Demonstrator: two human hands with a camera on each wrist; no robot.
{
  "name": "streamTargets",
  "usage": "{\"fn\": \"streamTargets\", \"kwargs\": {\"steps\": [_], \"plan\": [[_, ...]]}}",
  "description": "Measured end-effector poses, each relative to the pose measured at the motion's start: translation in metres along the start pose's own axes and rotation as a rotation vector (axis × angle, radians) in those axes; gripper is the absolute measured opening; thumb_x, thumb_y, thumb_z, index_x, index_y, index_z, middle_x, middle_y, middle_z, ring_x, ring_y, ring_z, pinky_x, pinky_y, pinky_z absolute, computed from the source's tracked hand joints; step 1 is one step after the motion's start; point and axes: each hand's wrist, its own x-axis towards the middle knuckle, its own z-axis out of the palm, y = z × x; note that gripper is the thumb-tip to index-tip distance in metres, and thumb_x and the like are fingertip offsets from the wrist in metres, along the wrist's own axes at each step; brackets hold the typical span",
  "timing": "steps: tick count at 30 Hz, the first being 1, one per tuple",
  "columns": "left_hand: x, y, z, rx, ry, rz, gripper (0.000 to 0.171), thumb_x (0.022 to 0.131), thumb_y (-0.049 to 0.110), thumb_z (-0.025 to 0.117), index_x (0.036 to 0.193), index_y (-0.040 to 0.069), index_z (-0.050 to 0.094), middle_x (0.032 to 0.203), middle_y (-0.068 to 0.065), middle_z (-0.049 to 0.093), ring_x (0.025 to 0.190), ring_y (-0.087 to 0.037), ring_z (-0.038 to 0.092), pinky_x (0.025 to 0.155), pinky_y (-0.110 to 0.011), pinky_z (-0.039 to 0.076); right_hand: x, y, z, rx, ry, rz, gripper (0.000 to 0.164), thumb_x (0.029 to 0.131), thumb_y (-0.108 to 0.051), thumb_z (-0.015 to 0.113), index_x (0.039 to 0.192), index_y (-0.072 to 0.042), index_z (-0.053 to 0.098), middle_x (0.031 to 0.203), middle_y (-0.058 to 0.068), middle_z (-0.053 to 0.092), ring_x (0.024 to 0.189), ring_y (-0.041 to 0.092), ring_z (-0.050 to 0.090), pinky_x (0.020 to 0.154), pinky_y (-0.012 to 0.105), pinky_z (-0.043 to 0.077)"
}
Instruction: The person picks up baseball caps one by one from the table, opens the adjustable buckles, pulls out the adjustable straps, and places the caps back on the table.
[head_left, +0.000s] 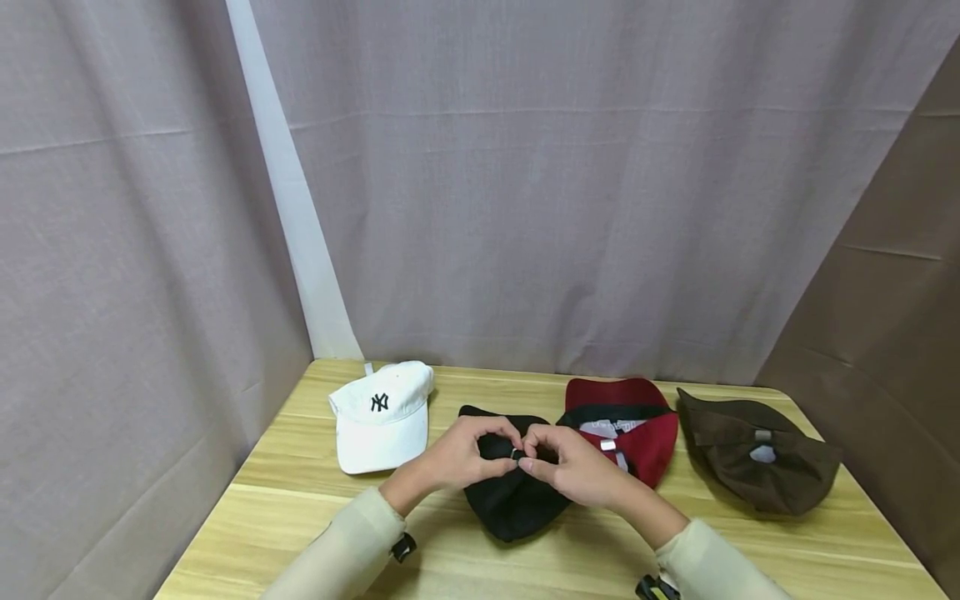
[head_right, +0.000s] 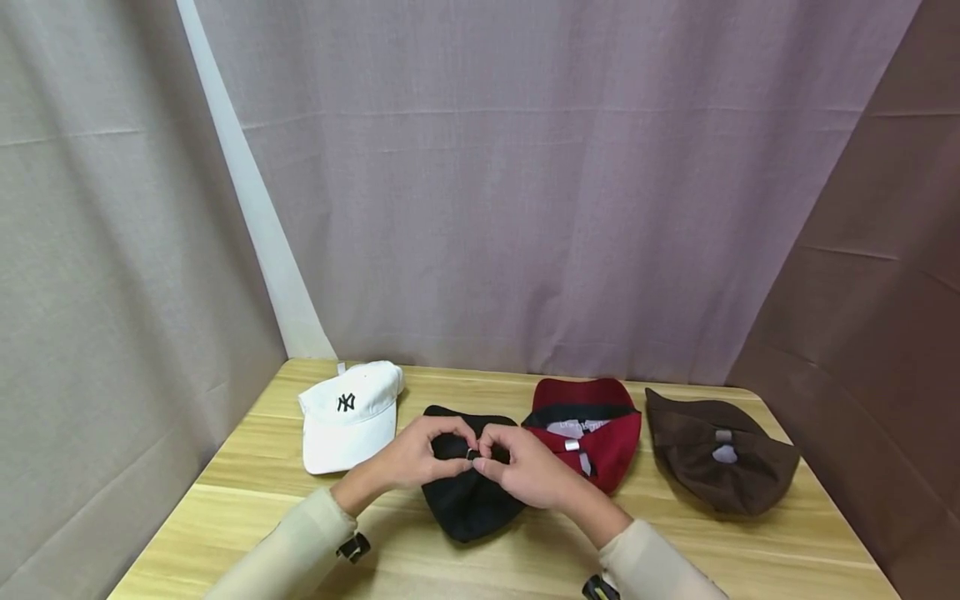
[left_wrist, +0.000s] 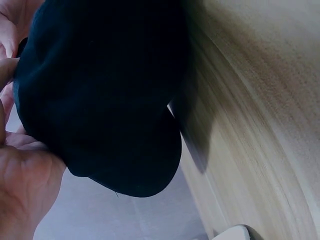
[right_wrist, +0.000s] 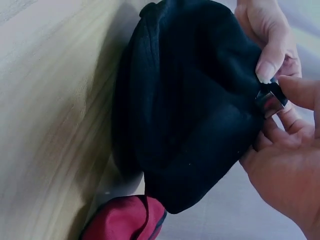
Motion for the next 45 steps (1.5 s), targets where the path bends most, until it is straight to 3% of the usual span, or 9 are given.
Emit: {"fn": "streamTargets", "kwargs": {"steps": [5,8,15,27,45], "plan": [[0.0,0.0,0.001,-0.004,0.014,-0.018,0.017,0.094,0.017,0.08,0.109,0.022,0.074,0.112,0.004,0.079,0.111,-0.007,0.069,0.106,-0.029,0.053,0.001,-0.003,0.005,-0.108,0.077,0.086,0.022,0.098,-0.035,0.078,0.086,-0.023,0.063,0.084,-0.008,0.059,0.078,0.006,0.052,0.066,0.023,0.041],[0.0,0.001,0.002,0.0,0.023,-0.024,0.015,0.095,0.019,0.08,0.109,0.023,0.075,0.111,0.005,0.079,0.111,-0.006,0.069,0.107,-0.03,0.053,0.002,-0.005,0.007,-0.14,0.105,0.112,0.021,0.097,-0.035,0.079,0.084,-0.025,0.065,0.084,-0.01,0.061,0.073,0.006,0.049,0.062,0.023,0.039],[-0.001,0.002,0.002,-0.009,0.029,-0.045,0.016,0.095,0.017,0.08,0.108,0.023,0.074,0.111,0.004,0.078,0.11,-0.006,0.069,0.107,-0.03,0.053,0.003,-0.005,0.012,-0.129,0.124,0.052,0.018,0.1,-0.022,0.075,0.084,-0.025,0.068,0.091,-0.012,0.067,0.089,0.009,0.057,0.081,0.024,0.044],[-0.001,0.001,0.002,-0.042,0.016,-0.039,0.017,0.093,0.015,0.081,0.108,0.021,0.075,0.11,0.003,0.078,0.108,-0.005,0.068,0.105,-0.028,0.053,0.003,-0.002,0.008,-0.08,0.086,0.004,0.016,0.101,-0.019,0.072,0.086,-0.022,0.069,0.086,-0.01,0.064,0.086,0.009,0.056,0.078,0.025,0.043],[0.0,-0.006,-0.001,-0.073,-0.002,0.014,0.017,0.092,0.013,0.081,0.107,0.018,0.075,0.106,-0.002,0.08,0.102,-0.005,0.069,0.1,-0.027,0.055,0.003,0.01,-0.001,0.104,-0.04,-0.043,0.015,0.104,-0.018,0.068,0.092,-0.009,0.069,0.089,-0.003,0.057,0.091,0.01,0.055,0.081,0.027,0.044]]}}
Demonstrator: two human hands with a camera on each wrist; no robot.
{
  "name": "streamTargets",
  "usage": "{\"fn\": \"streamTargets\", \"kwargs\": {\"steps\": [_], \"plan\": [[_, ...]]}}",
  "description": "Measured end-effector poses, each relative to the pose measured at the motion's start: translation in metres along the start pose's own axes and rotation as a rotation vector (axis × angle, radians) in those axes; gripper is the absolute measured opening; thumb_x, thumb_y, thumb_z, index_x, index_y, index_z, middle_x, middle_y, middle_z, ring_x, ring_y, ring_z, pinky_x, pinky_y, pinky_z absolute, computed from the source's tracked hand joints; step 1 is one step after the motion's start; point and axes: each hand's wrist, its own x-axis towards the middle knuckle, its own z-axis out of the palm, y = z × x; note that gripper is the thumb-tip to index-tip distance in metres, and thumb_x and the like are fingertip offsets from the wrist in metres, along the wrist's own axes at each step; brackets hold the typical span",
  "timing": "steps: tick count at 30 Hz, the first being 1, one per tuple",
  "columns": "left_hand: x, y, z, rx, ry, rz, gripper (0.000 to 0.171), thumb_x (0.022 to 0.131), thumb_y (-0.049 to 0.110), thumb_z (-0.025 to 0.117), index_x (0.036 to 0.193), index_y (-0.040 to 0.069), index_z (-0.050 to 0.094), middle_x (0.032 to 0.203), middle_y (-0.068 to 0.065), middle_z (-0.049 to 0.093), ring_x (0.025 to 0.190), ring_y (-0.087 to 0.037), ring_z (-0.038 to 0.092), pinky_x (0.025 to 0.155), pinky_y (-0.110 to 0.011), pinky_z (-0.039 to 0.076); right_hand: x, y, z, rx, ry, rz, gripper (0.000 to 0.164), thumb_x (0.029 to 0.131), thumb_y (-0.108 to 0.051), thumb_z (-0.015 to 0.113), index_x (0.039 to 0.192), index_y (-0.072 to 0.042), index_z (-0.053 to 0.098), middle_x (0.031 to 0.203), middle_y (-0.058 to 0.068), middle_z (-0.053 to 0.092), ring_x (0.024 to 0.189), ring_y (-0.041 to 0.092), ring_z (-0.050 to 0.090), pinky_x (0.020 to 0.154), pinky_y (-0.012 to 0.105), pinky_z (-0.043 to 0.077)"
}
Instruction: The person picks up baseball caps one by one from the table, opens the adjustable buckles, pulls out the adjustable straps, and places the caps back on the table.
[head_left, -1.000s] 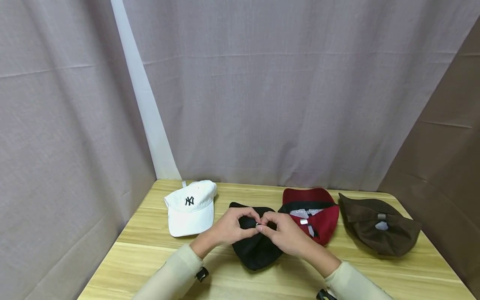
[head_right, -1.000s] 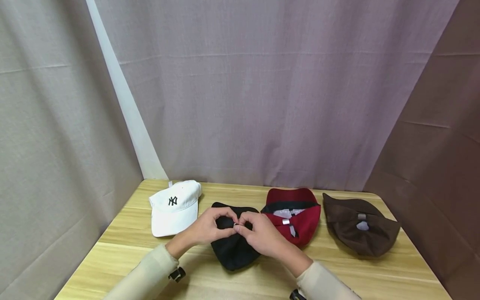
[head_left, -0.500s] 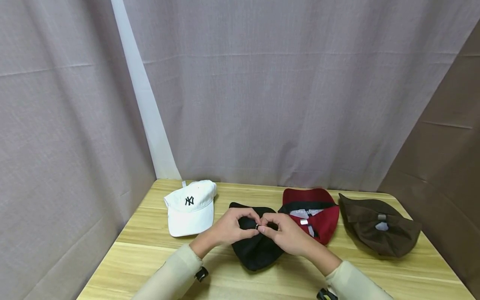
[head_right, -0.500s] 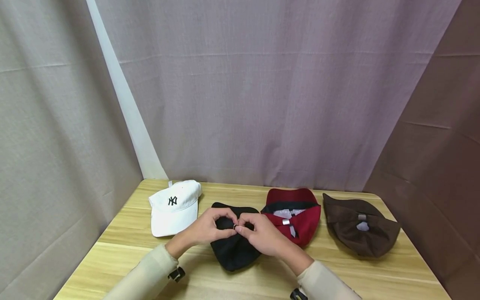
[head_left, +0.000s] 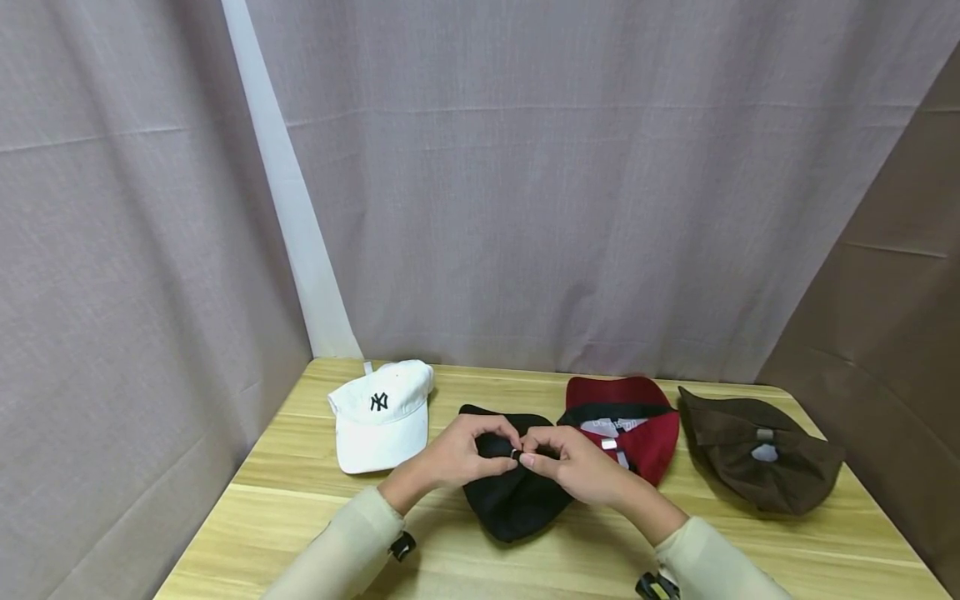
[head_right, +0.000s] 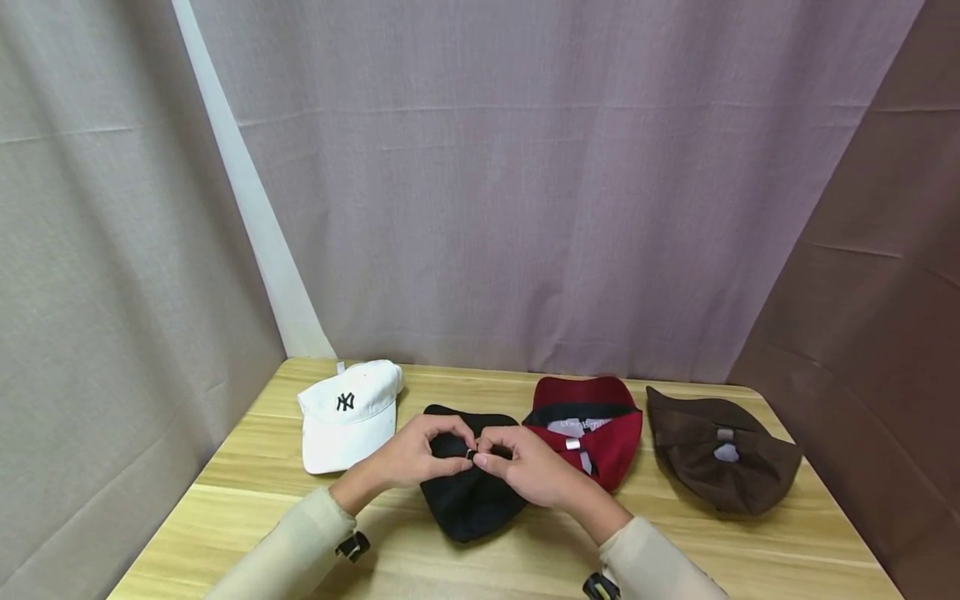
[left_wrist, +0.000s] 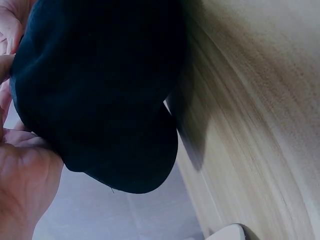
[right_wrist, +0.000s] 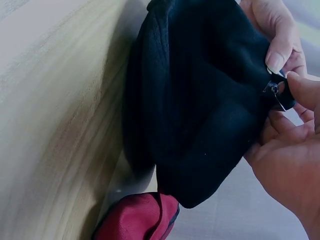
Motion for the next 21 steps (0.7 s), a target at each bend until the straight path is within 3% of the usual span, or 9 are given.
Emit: {"fn": "streamTargets", "kwargs": {"steps": [13,21], "plan": [[-0.001,0.001,0.0,-0.008,0.011,-0.019,0.017,0.092,0.012,0.081,0.107,0.017,0.075,0.107,-0.002,0.08,0.103,-0.006,0.069,0.1,-0.027,0.054,0.0,-0.003,0.004,-0.068,0.049,0.027,0.018,0.103,-0.024,0.071,0.087,-0.016,0.066,0.098,0.0,0.069,0.095,0.011,0.058,0.085,0.025,0.046],[0.0,0.003,0.001,-0.001,0.014,-0.016,0.015,0.094,0.015,0.08,0.107,0.02,0.075,0.108,0.0,0.08,0.104,-0.005,0.069,0.101,-0.027,0.054,-0.001,-0.01,0.011,-0.194,0.119,0.095,0.023,0.1,-0.035,0.076,0.082,-0.025,0.066,0.083,-0.011,0.06,0.081,0.006,0.053,0.068,0.023,0.04]]}}
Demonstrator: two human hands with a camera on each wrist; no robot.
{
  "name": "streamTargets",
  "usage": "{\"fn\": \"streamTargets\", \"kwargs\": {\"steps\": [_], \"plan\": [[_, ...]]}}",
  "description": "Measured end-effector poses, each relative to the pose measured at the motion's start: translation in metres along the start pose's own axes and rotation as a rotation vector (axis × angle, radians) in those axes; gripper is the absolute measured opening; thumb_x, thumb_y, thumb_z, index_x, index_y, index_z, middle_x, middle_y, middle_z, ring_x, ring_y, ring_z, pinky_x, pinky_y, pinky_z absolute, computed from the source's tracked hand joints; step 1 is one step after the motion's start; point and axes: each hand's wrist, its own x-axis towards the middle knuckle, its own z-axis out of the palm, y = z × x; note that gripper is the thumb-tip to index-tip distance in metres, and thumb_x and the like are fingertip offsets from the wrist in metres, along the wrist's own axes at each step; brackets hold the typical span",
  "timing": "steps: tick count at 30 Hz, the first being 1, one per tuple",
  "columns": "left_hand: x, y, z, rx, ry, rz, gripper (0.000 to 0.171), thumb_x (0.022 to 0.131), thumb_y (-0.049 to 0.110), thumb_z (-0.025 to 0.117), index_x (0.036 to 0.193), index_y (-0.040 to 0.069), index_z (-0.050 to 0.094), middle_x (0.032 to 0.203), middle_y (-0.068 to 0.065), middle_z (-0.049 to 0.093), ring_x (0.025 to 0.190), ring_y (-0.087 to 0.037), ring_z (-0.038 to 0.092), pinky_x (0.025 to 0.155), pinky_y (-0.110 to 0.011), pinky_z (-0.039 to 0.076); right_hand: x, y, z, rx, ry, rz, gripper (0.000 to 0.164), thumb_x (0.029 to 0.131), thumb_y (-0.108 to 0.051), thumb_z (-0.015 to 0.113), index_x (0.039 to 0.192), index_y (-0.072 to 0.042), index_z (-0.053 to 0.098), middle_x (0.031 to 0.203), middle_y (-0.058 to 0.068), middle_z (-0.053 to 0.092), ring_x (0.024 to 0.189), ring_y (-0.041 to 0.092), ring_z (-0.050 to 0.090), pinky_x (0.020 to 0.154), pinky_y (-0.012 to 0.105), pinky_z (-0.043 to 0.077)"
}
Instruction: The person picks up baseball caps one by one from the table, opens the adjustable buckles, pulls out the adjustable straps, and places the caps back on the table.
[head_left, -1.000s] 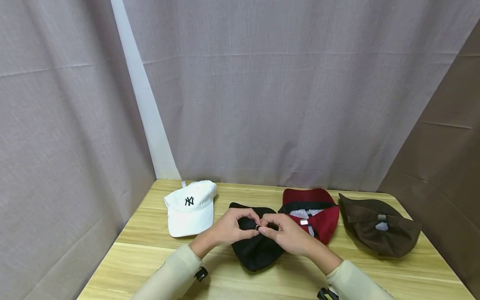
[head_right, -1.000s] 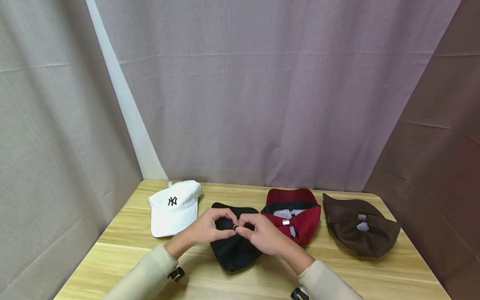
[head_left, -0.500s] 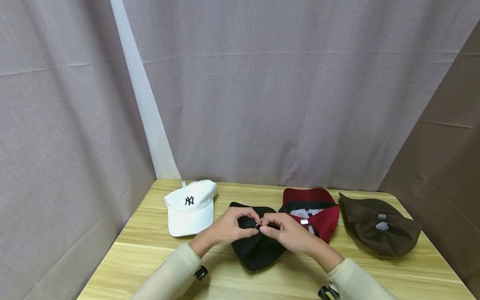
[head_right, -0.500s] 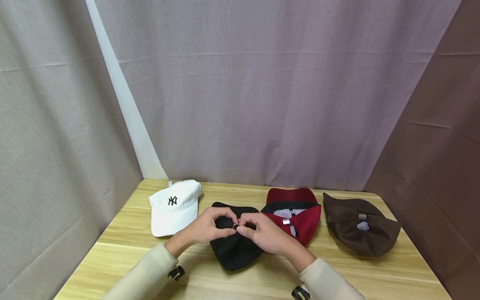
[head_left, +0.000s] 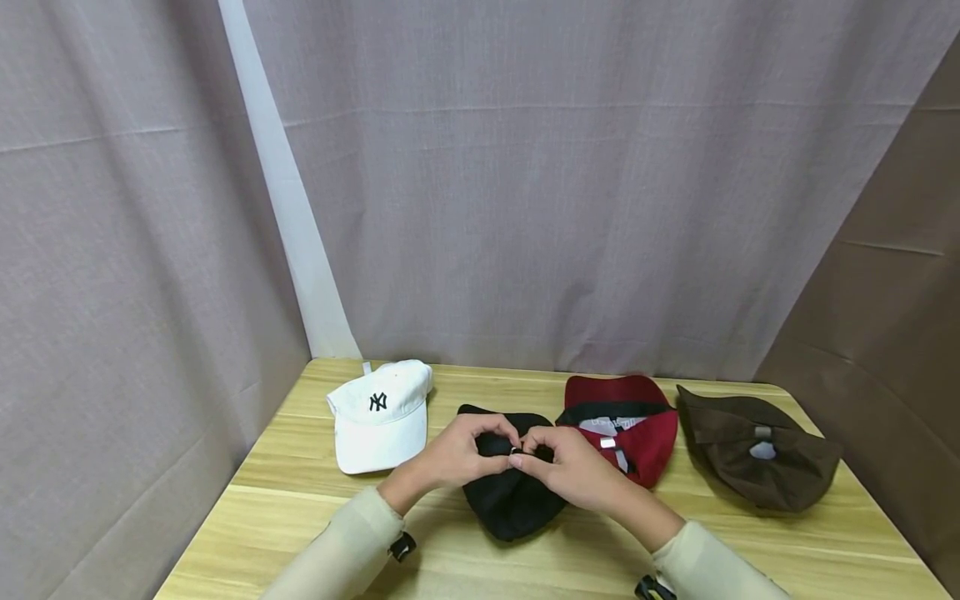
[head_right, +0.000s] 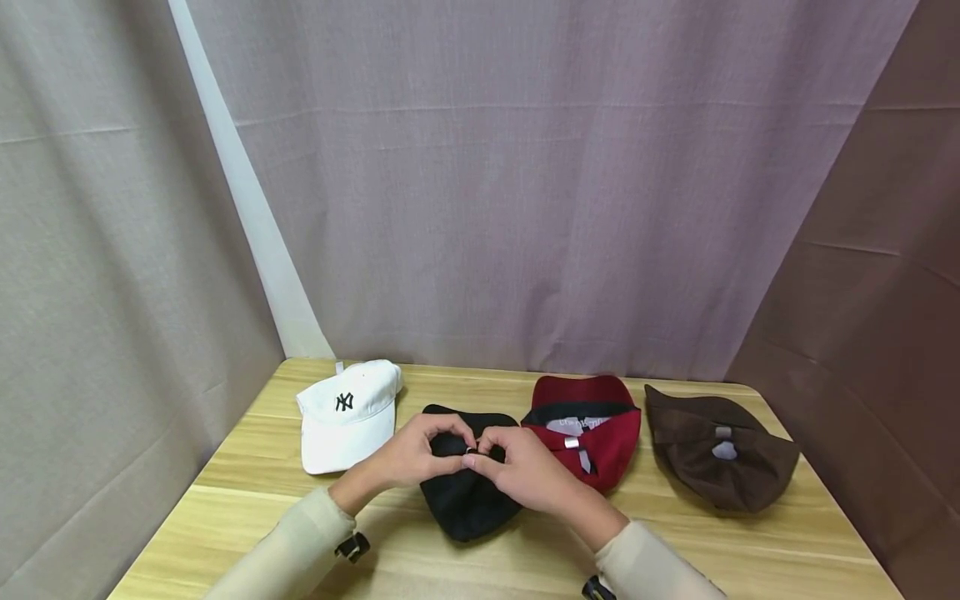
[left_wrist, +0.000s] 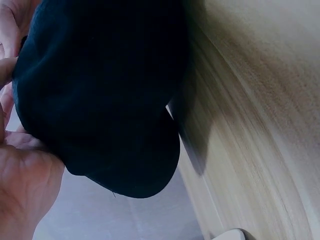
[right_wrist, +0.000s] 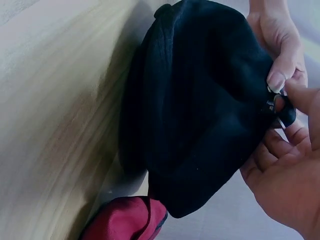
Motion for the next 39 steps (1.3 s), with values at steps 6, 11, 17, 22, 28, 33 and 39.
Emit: {"fn": "streamTargets", "kwargs": {"steps": [6,11,17,22,28,33,39], "plan": [[0.001,-0.002,0.002,-0.011,-0.004,0.012,0.015,0.094,0.015,0.081,0.107,0.019,0.075,0.107,-0.001,0.08,0.105,-0.005,0.069,0.104,-0.027,0.053,-0.001,0.0,0.001,-0.013,-0.002,-0.053,0.021,0.102,-0.025,0.073,0.083,-0.023,0.064,0.081,-0.01,0.057,0.083,0.007,0.053,0.074,0.024,0.041],[0.001,-0.002,0.003,-0.024,-0.009,0.012,0.014,0.095,0.017,0.08,0.108,0.018,0.074,0.108,-0.003,0.079,0.104,-0.006,0.069,0.104,-0.028,0.053,-0.002,0.0,0.0,0.004,-0.023,-0.076,0.018,0.103,-0.021,0.071,0.086,-0.021,0.064,0.084,-0.009,0.058,0.085,0.007,0.053,0.075,0.024,0.041],[0.001,0.0,0.002,-0.023,-0.012,-0.001,0.016,0.093,0.015,0.081,0.107,0.018,0.074,0.107,-0.002,0.079,0.103,-0.006,0.068,0.102,-0.027,0.053,-0.002,0.0,-0.002,0.028,-0.059,-0.076,0.018,0.104,-0.021,0.068,0.087,-0.017,0.065,0.086,-0.007,0.057,0.087,0.009,0.054,0.076,0.025,0.04],[0.0,0.002,0.002,-0.029,-0.015,-0.024,0.017,0.093,0.014,0.082,0.107,0.019,0.075,0.106,-0.001,0.079,0.102,-0.005,0.067,0.1,-0.026,0.053,-0.002,0.001,-0.004,0.05,-0.085,-0.071,0.018,0.105,-0.021,0.067,0.088,-0.017,0.063,0.084,-0.007,0.05,0.085,0.008,0.052,0.075,0.026,0.04],[0.001,0.003,0.001,-0.036,-0.024,-0.034,0.017,0.092,0.014,0.082,0.107,0.02,0.074,0.107,-0.001,0.079,0.103,-0.005,0.068,0.101,-0.027,0.053,-0.003,0.002,-0.006,0.069,-0.116,-0.069,0.016,0.105,-0.021,0.066,0.09,-0.016,0.064,0.085,-0.007,0.049,0.088,0.009,0.052,0.076,0.026,0.04],[0.0,0.001,0.0,-0.038,-0.026,-0.031,0.018,0.092,0.014,0.082,0.106,0.021,0.075,0.107,0.0,0.08,0.105,-0.005,0.069,0.104,-0.029,0.053,-0.002,0.004,-0.007,0.077,-0.15,-0.076,0.015,0.106,-0.022,0.065,0.093,-0.015,0.067,0.084,-0.007,0.049,0.089,0.009,0.052,0.077,0.026,0.04],[0.0,0.0,-0.001,-0.038,-0.019,-0.024,0.018,0.091,0.013,0.083,0.107,0.018,0.076,0.107,-0.002,0.08,0.106,-0.006,0.069,0.105,-0.029,0.053,-0.002,0.011,-0.007,0.117,-0.166,-0.118,0.018,0.106,-0.021,0.065,0.091,-0.012,0.068,0.084,-0.006,0.051,0.088,0.01,0.053,0.078,0.026,0.041]]}}
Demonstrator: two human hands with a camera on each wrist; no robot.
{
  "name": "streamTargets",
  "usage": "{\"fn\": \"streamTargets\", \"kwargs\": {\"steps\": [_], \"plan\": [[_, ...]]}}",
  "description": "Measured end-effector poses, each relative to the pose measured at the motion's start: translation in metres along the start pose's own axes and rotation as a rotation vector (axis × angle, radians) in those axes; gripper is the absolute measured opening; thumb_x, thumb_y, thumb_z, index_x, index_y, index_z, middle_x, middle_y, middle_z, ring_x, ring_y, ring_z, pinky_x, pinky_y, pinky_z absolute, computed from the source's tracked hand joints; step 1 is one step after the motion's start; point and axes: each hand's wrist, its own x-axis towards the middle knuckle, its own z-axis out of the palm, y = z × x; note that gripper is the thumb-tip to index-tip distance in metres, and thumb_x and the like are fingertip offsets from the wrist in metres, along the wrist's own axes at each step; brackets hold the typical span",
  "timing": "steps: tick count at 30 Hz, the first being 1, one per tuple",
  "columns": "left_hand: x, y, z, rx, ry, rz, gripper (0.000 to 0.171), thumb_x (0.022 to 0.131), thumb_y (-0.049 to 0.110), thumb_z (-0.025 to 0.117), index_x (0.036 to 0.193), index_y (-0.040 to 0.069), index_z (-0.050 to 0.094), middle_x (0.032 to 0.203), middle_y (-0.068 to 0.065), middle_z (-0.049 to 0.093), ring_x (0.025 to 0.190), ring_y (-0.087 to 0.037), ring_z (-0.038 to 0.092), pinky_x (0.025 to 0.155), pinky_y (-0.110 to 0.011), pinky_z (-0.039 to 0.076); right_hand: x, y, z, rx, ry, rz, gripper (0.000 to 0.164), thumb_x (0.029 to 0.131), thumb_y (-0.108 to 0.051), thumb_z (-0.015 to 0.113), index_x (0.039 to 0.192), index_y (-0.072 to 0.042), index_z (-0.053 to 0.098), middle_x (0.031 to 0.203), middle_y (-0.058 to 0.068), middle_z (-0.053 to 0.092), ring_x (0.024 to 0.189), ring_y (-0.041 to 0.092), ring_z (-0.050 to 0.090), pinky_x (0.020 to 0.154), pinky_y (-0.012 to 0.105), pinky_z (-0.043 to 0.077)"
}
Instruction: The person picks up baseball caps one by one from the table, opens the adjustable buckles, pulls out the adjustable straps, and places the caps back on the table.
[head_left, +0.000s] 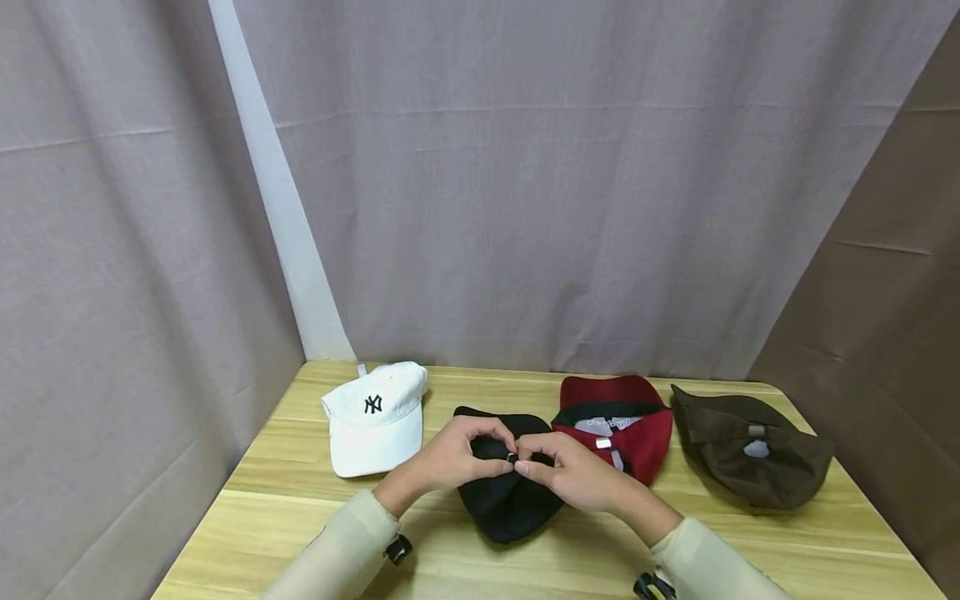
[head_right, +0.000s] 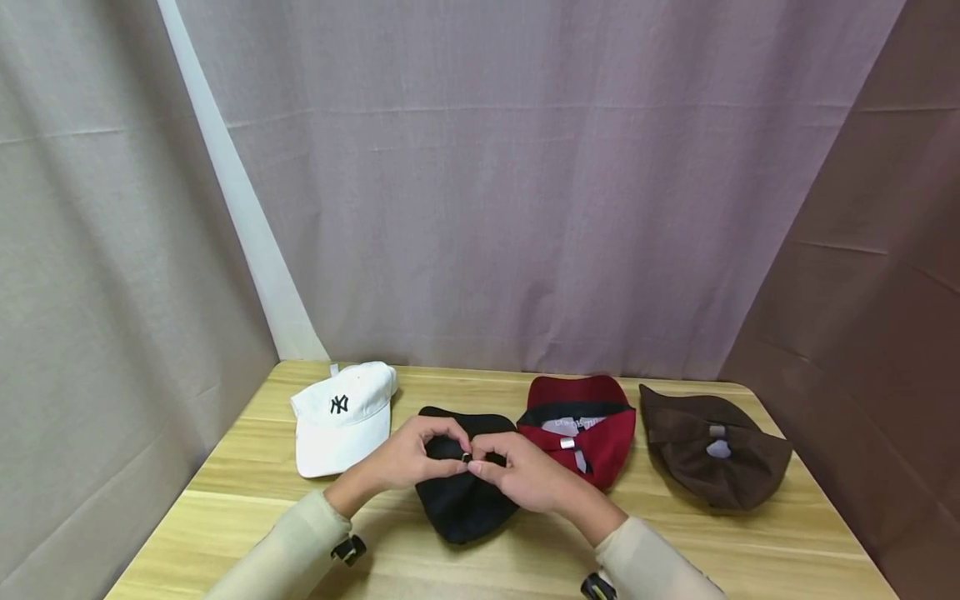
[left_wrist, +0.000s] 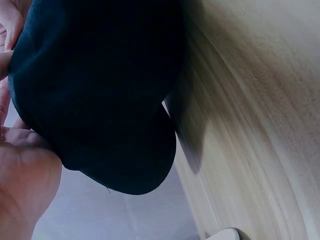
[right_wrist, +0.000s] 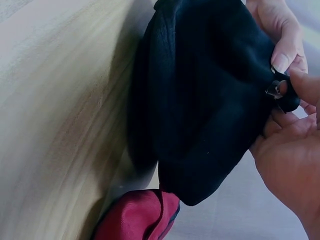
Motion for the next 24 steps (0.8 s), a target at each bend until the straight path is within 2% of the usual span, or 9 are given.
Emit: {"fn": "streamTargets", "kwargs": {"steps": [5,8,14,19,24], "plan": [[0.0,0.0,0.0,-0.008,0.001,0.003,0.019,0.09,0.013,0.083,0.107,0.017,0.076,0.107,-0.003,0.08,0.106,-0.006,0.07,0.104,-0.028,0.053,-0.001,0.003,0.0,0.027,0.001,-0.03,0.02,0.106,-0.019,0.065,0.088,-0.009,0.066,0.085,-0.002,0.055,0.089,0.009,0.054,0.079,0.027,0.042],[0.0,-0.001,0.0,-0.017,0.006,-0.002,0.018,0.091,0.013,0.083,0.107,0.017,0.076,0.108,-0.003,0.08,0.106,-0.006,0.07,0.104,-0.028,0.053,0.0,0.003,0.0,0.021,0.013,-0.024,0.021,0.106,-0.021,0.066,0.087,-0.011,0.065,0.085,-0.002,0.056,0.089,0.01,0.054,0.079,0.027,0.042],[-0.001,-0.003,0.0,-0.024,0.033,-0.024,0.018,0.09,0.01,0.082,0.106,0.018,0.076,0.108,-0.003,0.079,0.106,-0.007,0.069,0.102,-0.028,0.054,0.001,-0.001,0.002,-0.031,0.074,0.031,0.021,0.104,-0.028,0.071,0.086,-0.02,0.065,0.086,-0.006,0.061,0.092,0.009,0.058,0.081,0.026,0.045],[0.0,-0.001,0.001,0.001,0.061,-0.04,0.018,0.09,0.01,0.081,0.105,0.019,0.075,0.106,-0.001,0.079,0.104,-0.006,0.069,0.101,-0.027,0.054,0.002,-0.003,0.006,-0.092,0.11,0.062,0.018,0.1,-0.034,0.076,0.09,-0.024,0.065,0.084,-0.009,0.06,0.087,0.006,0.056,0.076,0.025,0.046],[0.0,0.0,0.002,0.002,0.063,-0.046,0.019,0.09,0.008,0.08,0.104,0.019,0.075,0.105,0.0,0.078,0.102,-0.006,0.069,0.1,-0.026,0.054,0.003,-0.004,0.011,-0.15,0.14,0.038,0.021,0.101,-0.034,0.075,0.085,-0.025,0.065,0.082,-0.011,0.059,0.084,0.004,0.055,0.074,0.022,0.046]]}}
